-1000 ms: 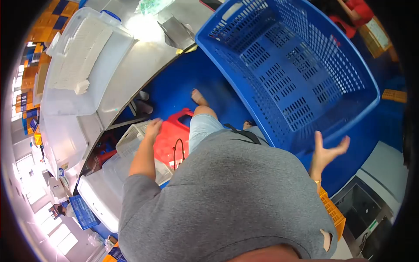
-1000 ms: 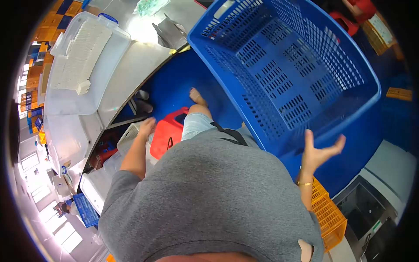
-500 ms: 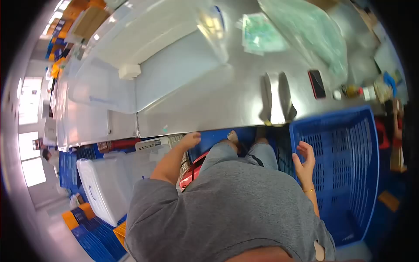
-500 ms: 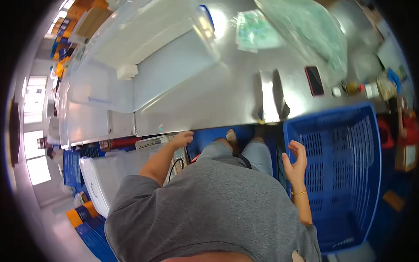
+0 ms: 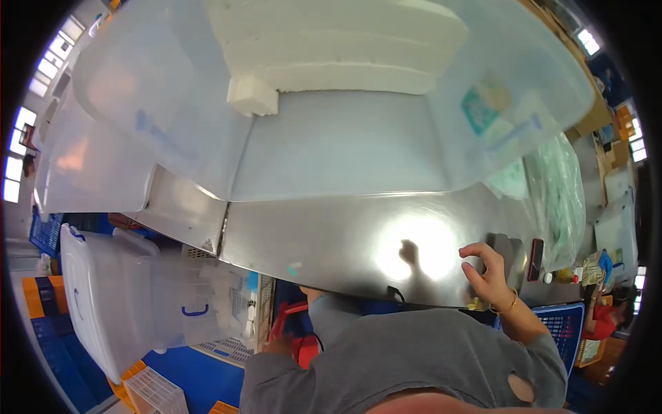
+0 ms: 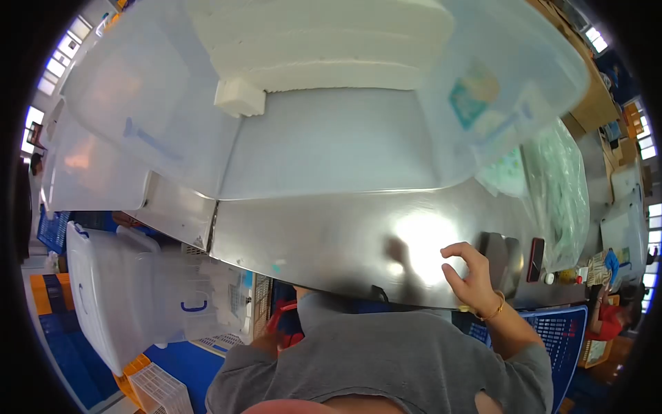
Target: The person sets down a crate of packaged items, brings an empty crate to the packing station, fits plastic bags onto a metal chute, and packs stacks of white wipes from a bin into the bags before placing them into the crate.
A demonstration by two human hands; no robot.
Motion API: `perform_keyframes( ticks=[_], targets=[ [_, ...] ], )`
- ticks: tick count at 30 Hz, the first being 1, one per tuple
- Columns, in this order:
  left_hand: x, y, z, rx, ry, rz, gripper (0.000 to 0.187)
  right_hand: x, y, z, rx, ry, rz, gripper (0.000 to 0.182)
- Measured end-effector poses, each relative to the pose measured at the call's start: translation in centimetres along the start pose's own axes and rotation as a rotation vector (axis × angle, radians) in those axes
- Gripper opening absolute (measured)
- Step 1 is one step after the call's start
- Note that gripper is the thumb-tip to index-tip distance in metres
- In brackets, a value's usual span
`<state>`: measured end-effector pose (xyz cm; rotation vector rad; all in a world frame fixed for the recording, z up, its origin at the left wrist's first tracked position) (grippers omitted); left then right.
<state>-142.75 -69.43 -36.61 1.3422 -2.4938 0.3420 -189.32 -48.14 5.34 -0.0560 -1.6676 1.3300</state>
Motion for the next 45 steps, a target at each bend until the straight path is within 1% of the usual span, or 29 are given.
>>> perform_keyframes(
  ticks=[3,5,10,14,19,22,23,24,25,26,28,29,30,31,32,33,34,35,36,37,38,39,40,42,43,44,45],
  targets=[
    [-0.2,-0.9,1.9,-0.044,-0.013,-0.072,0.034,-4.6,-4.1,3.6,0.007,-0.079,-0.034,0.020],
    [0.4,-1.3,2.4,-0.063,-0.024,-0.115,0.034,-6.3,-6.7,5.6,0.024,-0.153,-0.057,0.020],
    [2.5,-0.9,3.3,-0.094,-0.019,-0.140,0.035,-5.5,-8.7,6.8,-0.015,-0.084,-0.130,0.019],
    [3.3,-0.6,3.6,-0.092,0.016,-0.124,0.035,-2.9,-7.7,4.5,-0.006,-0.024,-0.172,0.018],
    [4.7,-1.4,2.2,-0.095,0.113,-0.085,0.036,2.6,-4.5,1.2,0.117,0.070,-0.197,0.019],
    [6.7,-3.1,1.2,-0.168,0.166,0.030,0.036,5.4,-1.3,-0.2,0.223,0.248,-0.161,0.022],
    [8.5,-3.9,0.2,-0.210,0.167,0.104,0.036,5.8,-0.5,-0.6,0.259,0.312,-0.133,0.023],
    [10.7,-4.5,-1.2,-0.253,0.152,0.185,0.036,5.9,0.3,-1.5,0.277,0.382,-0.105,0.024],
    [13.4,-5.2,-3.0,-0.250,0.086,0.219,0.036,5.8,0.5,-2.7,0.284,0.403,-0.062,0.025],
    [16.7,-5.6,-4.9,-0.209,-0.019,0.187,0.036,5.8,0.7,-3.8,0.297,0.432,-0.033,0.026],
    [23.6,-5.0,-10.0,-0.034,-0.186,-0.062,0.030,5.2,2.2,-7.0,0.318,0.513,-0.028,0.028],
    [27.1,-6.0,-8.5,-0.093,-0.400,-0.146,0.025,5.1,2.9,-8.1,0.289,0.580,-0.029,0.028],
    [30.0,-0.9,-14.6,-0.290,-0.075,0.015,0.024,5.2,3.6,-9.0,0.269,0.634,-0.032,0.028],
    [31.5,3.8,-19.4,-0.434,0.199,0.004,0.028,5.8,4.6,-9.2,0.206,0.677,0.041,0.030],
    [32.9,10.3,-25.0,-0.562,0.359,0.068,0.027,6.6,5.9,-9.1,0.148,0.722,0.119,0.031],
    [34.0,14.6,-26.9,-0.741,0.462,0.034,0.026,7.6,7.9,-8.3,0.079,0.758,0.184,0.032],
    [34.5,19.6,-29.0,-0.920,0.524,0.095,0.024,9.3,10.3,-7.4,0.015,0.786,0.247,0.033],
    [34.5,24.6,-30.3,-1.053,0.479,-0.002,0.024,11.2,12.7,-6.6,-0.081,0.821,0.219,0.034],
    [34.0,29.5,-31.9,-1.139,0.410,-0.034,0.023,13.4,14.5,-5.7,-0.168,0.855,0.187,0.034],
    [33.5,33.9,-32.5,-1.190,0.348,-0.042,0.023,15.6,15.8,-4.9,-0.157,0.858,0.183,0.034],
    [33.1,38.0,-32.2,-1.197,0.305,-0.016,0.024,17.3,17.5,-4.5,-0.261,0.840,0.098,0.034],
    [32.7,41.9,-31.6,-1.175,0.315,0.034,0.023,18.5,19.1,-4.4,-0.366,0.815,0.016,0.034],
    [32.1,45.6,-31.0,-1.144,0.323,0.086,0.023,19.0,20.7,-4.3,-0.371,0.807,0.030,0.034],
    [31.3,52.0,-29.8,-1.131,0.353,0.098,0.022,19.4,24.5,-3.3,-0.324,0.720,-0.060,0.034],
    [31.5,55.1,-29.0,-1.128,0.419,0.110,0.021,20.9,26.2,-2.0,-0.283,0.686,-0.123,0.034],
    [31.8,57.7,-27.6,-1.116,0.475,0.123,0.020,21.8,27.4,-1.2,-0.277,0.681,-0.119,0.034],
    [31.9,59.9,-25.6,-1.096,0.465,0.122,0.020,21.1,28.2,-1.2,-0.287,0.614,-0.042,0.032]
  ],
)
Point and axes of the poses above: each hand's wrist, its own z-axis towards the middle knuckle, its own x-axis out of the back of the hand, y = z × x, the point moved 2 cm from there along z, towards the middle knuckle, and after that the axes turned 8 degrees about y, right-handed, at the moved point
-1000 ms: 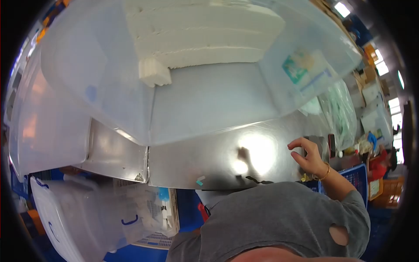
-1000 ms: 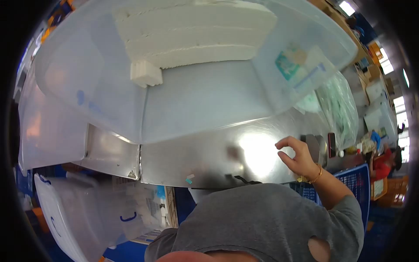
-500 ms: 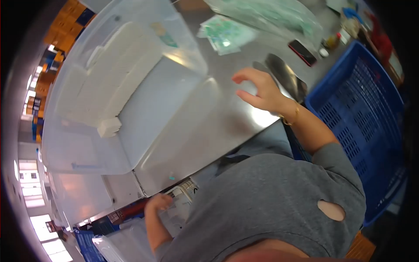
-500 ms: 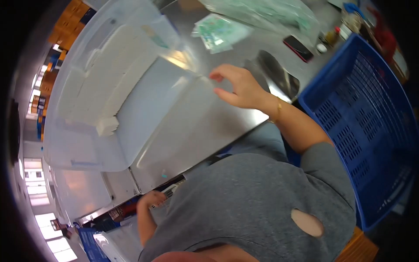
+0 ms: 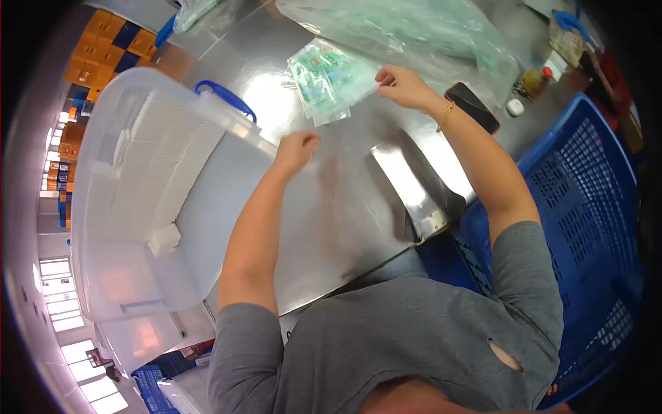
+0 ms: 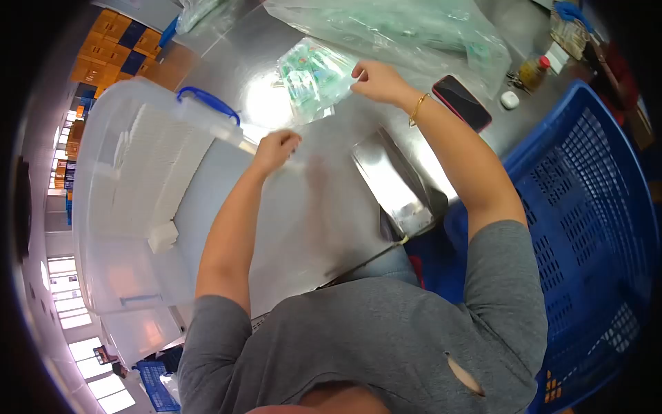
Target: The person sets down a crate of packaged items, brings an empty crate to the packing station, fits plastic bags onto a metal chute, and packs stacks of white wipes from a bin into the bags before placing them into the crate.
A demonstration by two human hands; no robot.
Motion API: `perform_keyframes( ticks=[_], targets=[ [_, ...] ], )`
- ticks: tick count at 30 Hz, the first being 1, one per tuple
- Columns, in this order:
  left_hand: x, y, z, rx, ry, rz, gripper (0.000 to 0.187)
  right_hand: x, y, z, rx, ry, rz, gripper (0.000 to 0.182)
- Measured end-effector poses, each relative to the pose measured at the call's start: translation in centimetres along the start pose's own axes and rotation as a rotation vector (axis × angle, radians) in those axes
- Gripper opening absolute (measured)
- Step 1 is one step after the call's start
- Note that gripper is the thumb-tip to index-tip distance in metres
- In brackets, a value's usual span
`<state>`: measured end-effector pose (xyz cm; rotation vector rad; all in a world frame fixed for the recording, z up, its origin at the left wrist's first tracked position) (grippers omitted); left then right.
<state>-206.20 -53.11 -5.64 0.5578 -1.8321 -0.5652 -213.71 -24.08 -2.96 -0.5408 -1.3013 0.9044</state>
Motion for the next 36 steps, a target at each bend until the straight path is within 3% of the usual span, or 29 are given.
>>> perform_keyframes(
  ticks=[3,8,11,12,13,16,18,19,21,22,24,26,27,30,33,36],
  targets=[
    [-0.9,-0.8,8.2,-0.277,0.667,0.162,0.018,-2.3,2.5,0.6,-0.018,-0.110,0.122,0.032],
    [-3.1,-1.8,13.2,-0.289,0.718,0.485,0.017,-5.7,4.2,0.8,-0.152,-0.259,0.294,0.040],
    [-2.3,-1.0,13.2,-0.287,0.880,-0.008,0.017,-7.4,3.9,0.7,-0.234,-0.235,0.420,0.039],
    [-2.2,-0.1,12.6,-0.286,0.890,-0.003,0.017,-7.7,3.3,0.8,-0.256,-0.208,0.489,0.038],
    [-2.7,1.0,11.5,-0.279,0.866,-0.198,0.017,-8.2,2.6,0.6,-0.244,-0.207,0.498,0.038],
    [-4.7,3.6,8.6,-0.267,0.839,-0.586,0.018,-9.1,1.0,0.7,-0.263,0.211,0.486,0.041],
    [-6.6,3.1,8.1,-0.195,0.823,-0.900,0.020,-8.7,1.1,0.4,-0.397,0.026,0.759,0.046],
    [-6.4,5.0,8.8,-0.239,0.834,-0.912,0.020,-7.1,0.4,1.6,-0.355,0.044,0.751,0.046],
    [-7.5,7.9,7.3,-0.423,0.929,-0.936,0.028,-3.9,-1.3,1.0,-0.045,0.110,0.381,0.036],
    [-8.8,8.3,5.3,-0.475,0.962,-0.940,0.033,-3.0,-1.6,-0.7,0.072,0.118,0.200,0.031],
    [-9.3,8.2,5.2,-0.422,1.012,-0.656,0.043,-2.7,-0.8,-0.9,0.338,0.320,0.076,0.017],
    [-8.9,8.9,3.6,-0.328,1.038,-0.381,0.036,-2.0,0.9,-1.6,0.350,0.301,-0.024,0.015],
    [-9.9,7.1,2.5,-0.282,0.996,-0.388,0.036,-2.4,2.1,-3.4,0.301,0.266,-0.031,0.015],
    [-10.3,5.6,4.0,-0.384,0.967,-0.253,0.021,-1.8,3.3,-2.7,0.478,0.450,-0.139,0.016],
    [-11.1,4.0,3.1,-0.070,0.765,-0.233,0.013,-2.8,6.2,-4.9,0.528,0.333,-0.224,0.016],
    [-13.1,3.5,1.8,-0.087,0.736,-0.218,0.012,-3.6,8.2,-6.7,0.545,0.224,-0.299,0.016]
  ],
)
Point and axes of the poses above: each hand's wrist, its own z-axis towards the middle knuckle, its own x-axis out of the back of the hand, y = z × x, the point moved 2 cm from there along z, towards the middle knuckle, and after that the axes turned 8 degrees about y, right-handed, at the moved point
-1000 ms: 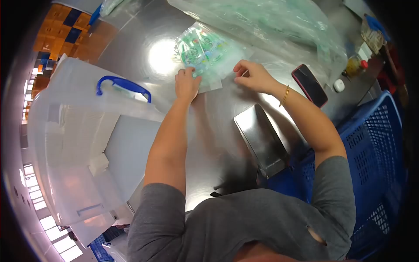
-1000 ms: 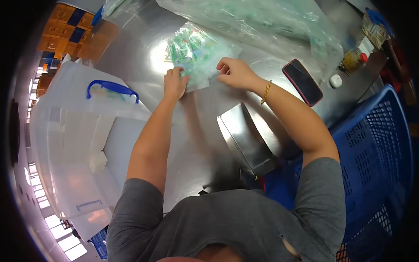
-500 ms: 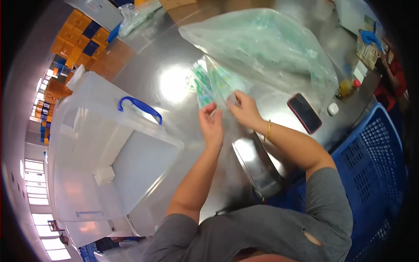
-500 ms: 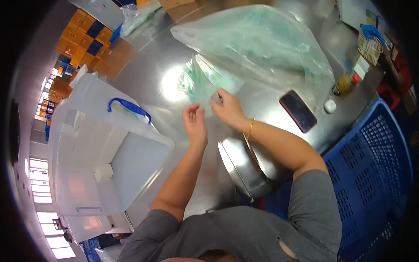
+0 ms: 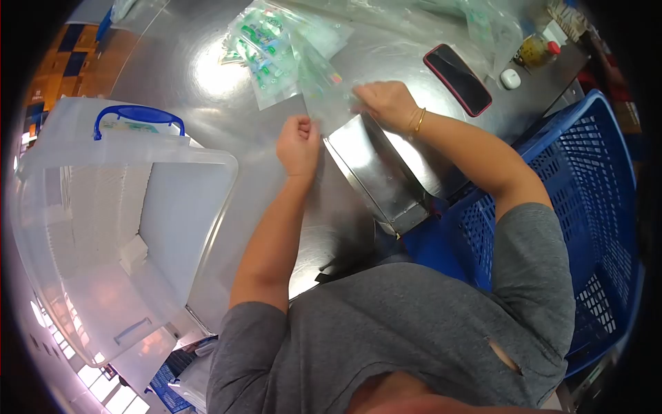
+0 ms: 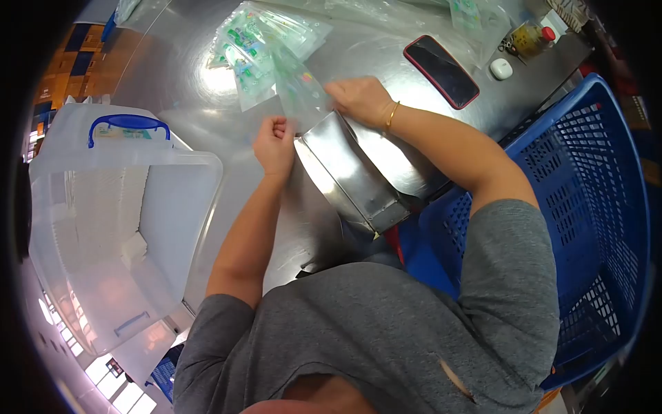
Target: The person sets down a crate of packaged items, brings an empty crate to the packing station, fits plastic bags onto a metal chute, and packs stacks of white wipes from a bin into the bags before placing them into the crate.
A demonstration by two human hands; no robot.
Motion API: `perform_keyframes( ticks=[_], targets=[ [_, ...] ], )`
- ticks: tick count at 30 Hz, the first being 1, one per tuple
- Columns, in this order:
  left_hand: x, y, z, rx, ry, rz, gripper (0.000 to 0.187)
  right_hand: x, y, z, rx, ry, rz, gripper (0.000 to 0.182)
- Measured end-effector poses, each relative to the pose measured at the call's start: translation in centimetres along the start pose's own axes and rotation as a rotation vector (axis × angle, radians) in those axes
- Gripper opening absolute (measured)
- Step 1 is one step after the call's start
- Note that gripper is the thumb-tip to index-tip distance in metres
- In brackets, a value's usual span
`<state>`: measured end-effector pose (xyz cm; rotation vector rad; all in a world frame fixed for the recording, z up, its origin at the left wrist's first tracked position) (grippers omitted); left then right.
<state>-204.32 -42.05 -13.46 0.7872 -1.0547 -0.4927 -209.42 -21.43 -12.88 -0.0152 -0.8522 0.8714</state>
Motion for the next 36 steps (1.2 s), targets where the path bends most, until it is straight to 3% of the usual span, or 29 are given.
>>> perform_keyframes(
  ticks=[3,6,7,10,13,15,18,21,23,26,29,36],
  targets=[
    [-0.1,0.0,-1.2,-0.013,-0.021,-0.016,0.011,0.5,-0.8,-1.2,-0.015,-0.136,-0.020,0.017],
    [0.4,0.1,-2.2,-0.031,-0.028,-0.032,0.010,1.2,-1.3,-1.5,-0.554,-0.293,0.184,0.017],
    [0.4,0.2,-2.6,0.001,-0.012,-0.101,0.010,1.8,-1.8,-1.4,-0.552,-0.297,0.182,0.017],
    [0.5,0.1,-3.5,0.069,0.007,-0.238,0.010,3.5,-2.8,-1.5,-1.220,-0.386,0.778,0.031],
    [0.4,0.5,-4.0,0.286,-0.025,-0.380,0.016,5.0,-4.3,-1.9,-1.184,-0.358,0.873,0.043],
    [0.6,1.0,-5.6,0.272,-0.069,-0.502,0.023,5.9,-4.9,-2.5,-1.166,-0.329,0.922,0.049],
    [1.6,2.3,-8.1,0.250,-0.140,-0.753,0.039,7.4,-5.6,-3.5,-0.967,-0.359,0.857,0.059],
    [3.0,4.3,-9.9,0.121,-0.347,-0.893,0.062,8.1,-6.1,-4.6,-0.976,-0.338,0.872,0.058],
    [3.2,4.7,-10.8,0.067,-0.414,-0.873,0.065,8.7,-6.2,-5.0,-0.976,-0.325,0.886,0.058],
    [4.0,5.5,-11.8,-0.047,-0.536,-0.825,0.072,9.9,-6.4,-5.0,-1.087,-0.557,0.958,0.053],
    [5.1,6.8,-12.6,0.014,-0.650,-0.754,0.077,10.7,-6.4,-5.6,-1.040,-0.598,0.930,0.053],
    [5.1,8.4,-13.6,0.099,-0.664,-0.766,0.084,12.1,-6.8,-6.5,-1.074,-0.663,0.940,0.052]
  ],
)
Point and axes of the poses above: each hand's wrist, its own z-axis towards the middle knuckle, its own x-axis out of the back of the hand, y = z × x, the point moved 2 cm from there along z, towards the middle knuckle, and after that the axes turned 8 degrees about y, right-handed, at the moved point
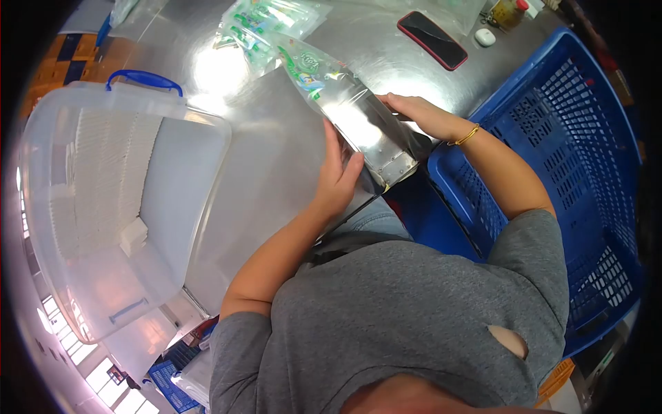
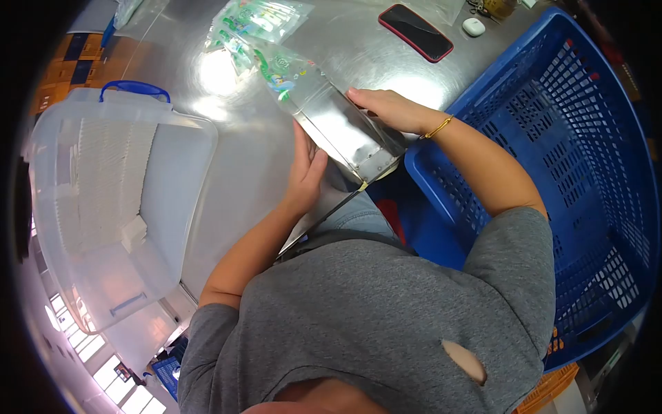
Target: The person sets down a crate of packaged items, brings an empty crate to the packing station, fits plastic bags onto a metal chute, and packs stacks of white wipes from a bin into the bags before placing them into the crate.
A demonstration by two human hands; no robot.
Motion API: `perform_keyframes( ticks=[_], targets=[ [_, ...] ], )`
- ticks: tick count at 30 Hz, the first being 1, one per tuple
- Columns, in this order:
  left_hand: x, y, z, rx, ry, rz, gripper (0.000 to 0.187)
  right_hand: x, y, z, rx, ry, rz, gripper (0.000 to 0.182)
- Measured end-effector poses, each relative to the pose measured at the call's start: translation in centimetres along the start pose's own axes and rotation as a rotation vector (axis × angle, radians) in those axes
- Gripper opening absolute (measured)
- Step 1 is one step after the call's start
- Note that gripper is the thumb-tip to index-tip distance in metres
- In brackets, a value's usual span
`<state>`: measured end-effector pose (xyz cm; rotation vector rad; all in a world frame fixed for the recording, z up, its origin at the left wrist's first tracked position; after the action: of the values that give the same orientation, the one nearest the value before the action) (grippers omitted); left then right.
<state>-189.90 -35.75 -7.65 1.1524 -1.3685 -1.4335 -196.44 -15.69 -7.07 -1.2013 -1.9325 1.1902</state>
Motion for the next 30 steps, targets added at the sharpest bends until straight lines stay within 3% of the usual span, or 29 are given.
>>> perform_keyframes(
  ticks=[6,10,12,14,15,16,17,19,20,21,23,24,27,30],
  targets=[
    [0.0,-2.0,-0.1,-0.055,0.005,0.148,0.091,-0.2,0.2,-0.7,0.168,0.134,-0.051,0.050],
    [-0.4,-3.6,-0.9,-0.162,-0.072,0.180,0.093,-0.5,0.7,-2.1,0.169,0.150,-0.081,0.049],
    [-0.6,-4.3,-1.7,-0.179,-0.142,0.271,0.091,0.2,0.7,-2.5,0.205,0.207,-0.251,0.046],
    [3.2,-1.6,-2.4,-0.216,-0.086,0.374,0.090,0.0,-0.2,-3.4,0.328,0.419,-0.447,0.043],
    [4.7,1.5,-3.6,-0.083,-0.304,0.493,0.080,0.2,-0.4,-3.6,0.459,0.608,-0.541,0.040],
    [6.1,3.4,-5.0,0.078,-0.522,0.585,0.070,-1.3,-2.4,-4.8,0.568,0.631,-0.483,0.039],
    [9.1,4.3,-7.0,0.133,-0.436,0.493,0.057,-2.5,-4.7,-6.9,0.647,0.645,-0.425,0.039],
    [15.4,6.8,-13.2,0.223,-0.277,0.434,0.032,-5.6,-6.6,-9.6,0.618,0.384,-0.328,0.036],
    [18.7,7.4,-16.9,0.310,-0.174,0.516,0.028,-7.4,-6.5,-10.9,0.534,0.197,-0.216,0.033],
    [20.3,8.8,-20.5,0.458,-0.001,0.365,0.022,-9.3,-6.2,-11.3,0.430,0.158,-0.223,0.033],
    [19.7,11.7,-24.8,0.643,0.114,0.670,0.018,-14.5,-4.3,-11.5,0.193,-0.124,-0.419,0.025],
    [18.9,10.2,-26.2,0.680,0.080,0.634,0.018,-16.6,-2.8,-12.0,0.129,-0.193,-0.425,0.022],
    [15.8,7.6,-28.2,0.404,0.252,0.565,0.017,-20.2,0.7,-12.1,0.047,-0.292,-0.383,0.020],
    [13.9,6.2,-26.4,0.318,0.168,0.469,0.021,-21.7,0.3,-12.4,0.041,-0.354,-0.375,0.024]
  ],
)
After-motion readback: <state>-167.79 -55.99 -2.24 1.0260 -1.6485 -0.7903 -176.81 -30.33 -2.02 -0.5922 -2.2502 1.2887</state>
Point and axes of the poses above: each hand's wrist, its own z-axis towards the middle knuckle, its own x-axis out of the back of the hand, y = z × x, the point moved 2 cm from there along z, towards the middle knuckle, and after that the axes turned 8 degrees about y, right-handed, at the moved point
